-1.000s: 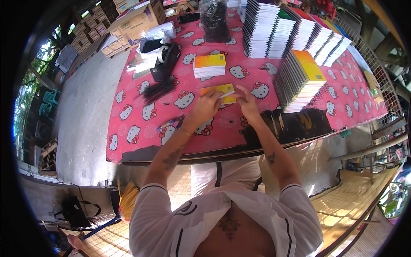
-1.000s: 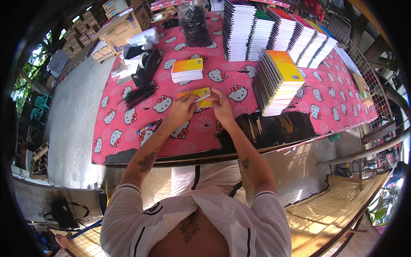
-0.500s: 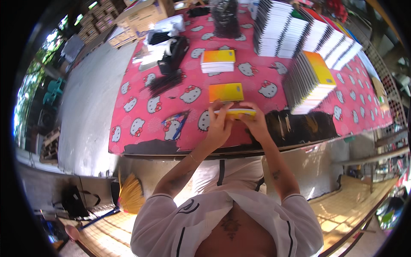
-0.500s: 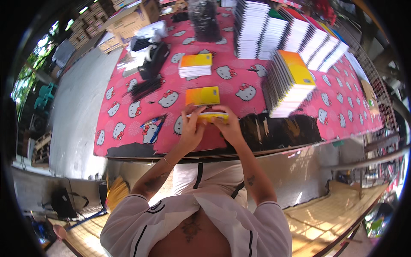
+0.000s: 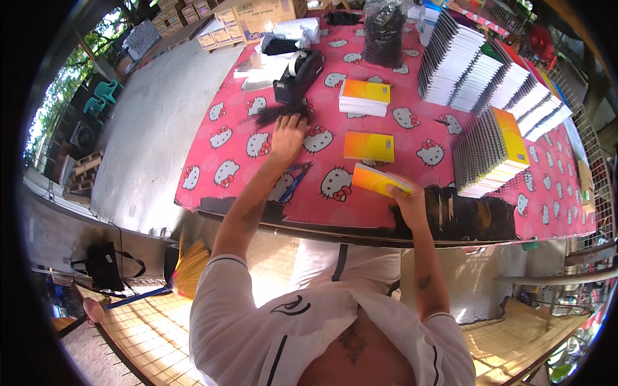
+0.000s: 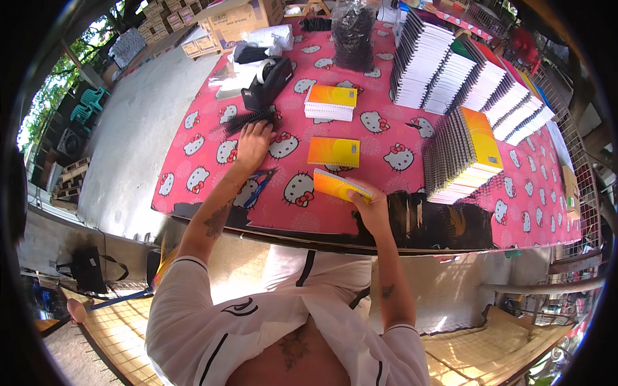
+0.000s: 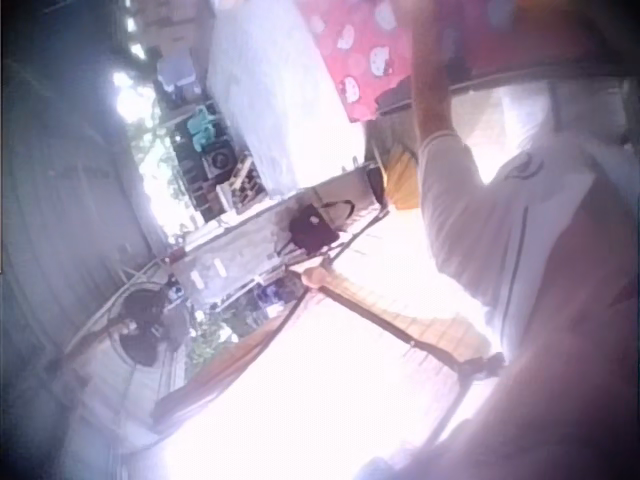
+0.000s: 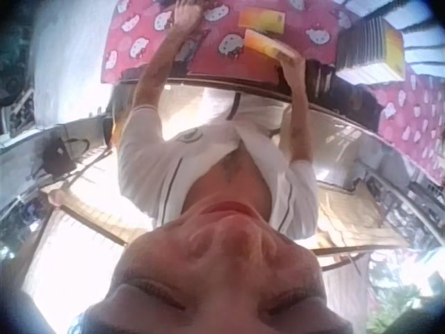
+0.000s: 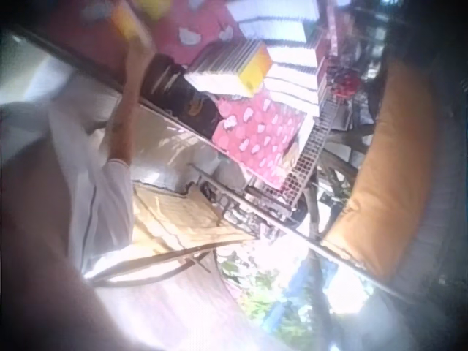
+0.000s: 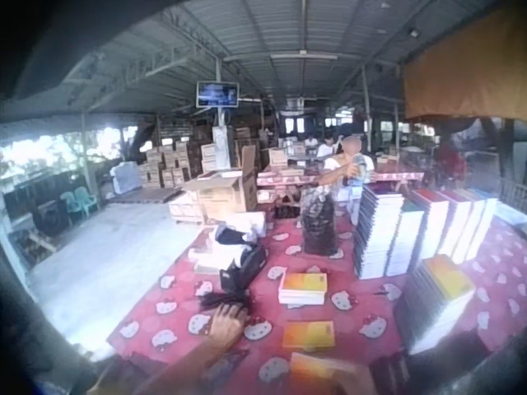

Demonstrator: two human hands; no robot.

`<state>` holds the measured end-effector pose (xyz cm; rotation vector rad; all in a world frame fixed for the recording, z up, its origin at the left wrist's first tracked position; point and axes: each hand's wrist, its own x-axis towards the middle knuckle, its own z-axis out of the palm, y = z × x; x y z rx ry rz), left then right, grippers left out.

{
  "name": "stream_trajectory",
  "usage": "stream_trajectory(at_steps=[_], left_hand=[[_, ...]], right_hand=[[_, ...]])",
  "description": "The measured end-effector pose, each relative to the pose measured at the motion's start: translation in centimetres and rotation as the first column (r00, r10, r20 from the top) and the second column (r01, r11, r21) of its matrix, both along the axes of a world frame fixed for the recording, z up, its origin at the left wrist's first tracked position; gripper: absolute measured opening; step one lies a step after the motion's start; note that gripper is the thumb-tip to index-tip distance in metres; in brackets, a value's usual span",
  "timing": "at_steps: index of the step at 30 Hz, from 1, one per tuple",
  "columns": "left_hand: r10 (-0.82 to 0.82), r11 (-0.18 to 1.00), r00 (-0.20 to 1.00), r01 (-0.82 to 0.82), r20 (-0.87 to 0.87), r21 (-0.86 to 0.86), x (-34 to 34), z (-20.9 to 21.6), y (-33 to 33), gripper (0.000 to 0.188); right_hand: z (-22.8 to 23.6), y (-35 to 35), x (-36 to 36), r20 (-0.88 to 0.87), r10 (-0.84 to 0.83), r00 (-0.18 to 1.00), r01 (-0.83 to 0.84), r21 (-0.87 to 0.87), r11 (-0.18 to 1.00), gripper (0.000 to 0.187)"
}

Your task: The person folds yellow notebook covers and stacks them on top of other notebooks on a table.

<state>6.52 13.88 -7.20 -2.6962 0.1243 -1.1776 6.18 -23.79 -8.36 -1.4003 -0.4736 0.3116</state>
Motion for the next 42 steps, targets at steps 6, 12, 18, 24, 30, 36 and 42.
stream_trajectory(at_steps=[6,12,18,24,30,36,42], left_hand=[[-0.158,0.884,0.986,0.117,-0.055,-0.453,-4.0,5.5,-7.7,0.021],[-0.421,0.585,0.907,0.299,0.033,-0.754,-8.2,3.6,-13.7,0.021],[-0.403,0.605,0.914,0.231,-0.043,-0.762,-7.6,3.7,-13.5,0.021],[-0.617,0.508,0.783,0.318,-0.081,-0.8,-6.1,5.4,-12.4,0.023],[-0.542,0.761,0.718,0.2,-0.436,-0.617,-5.6,6.3,-11.9,0.043],[-0.198,0.959,0.943,0.129,-0.268,-0.252,-11.3,2.2,-18.8,0.066],[-0.485,0.817,0.794,0.261,-0.366,-0.515,-6.5,7.6,-14.1,0.025]], right_hand=[[0.7,-0.6,0.2,0.019,-0.04,0.999,0.042,-0.135,0.99,0.03],[-0.1,0.3,0.3,0.006,-0.026,1.0,0.026,-0.015,1.0,0.033],[0.9,-0.1,0.2,-0.012,-0.034,0.999,0.033,-0.082,0.996,0.031],[0.6,-0.5,0.1,0.0,-0.01,1.0,0.01,-0.056,0.998,0.029],[1.0,-0.6,-0.2,0.013,0.014,1.0,-0.013,-0.077,0.997,0.028],[3.2,0.4,-1.9,0.071,-0.124,0.99,0.123,0.016,0.992,0.028],[3.2,-0.4,-1.6,0.13,-0.037,0.991,0.044,-0.053,0.998,0.026]])
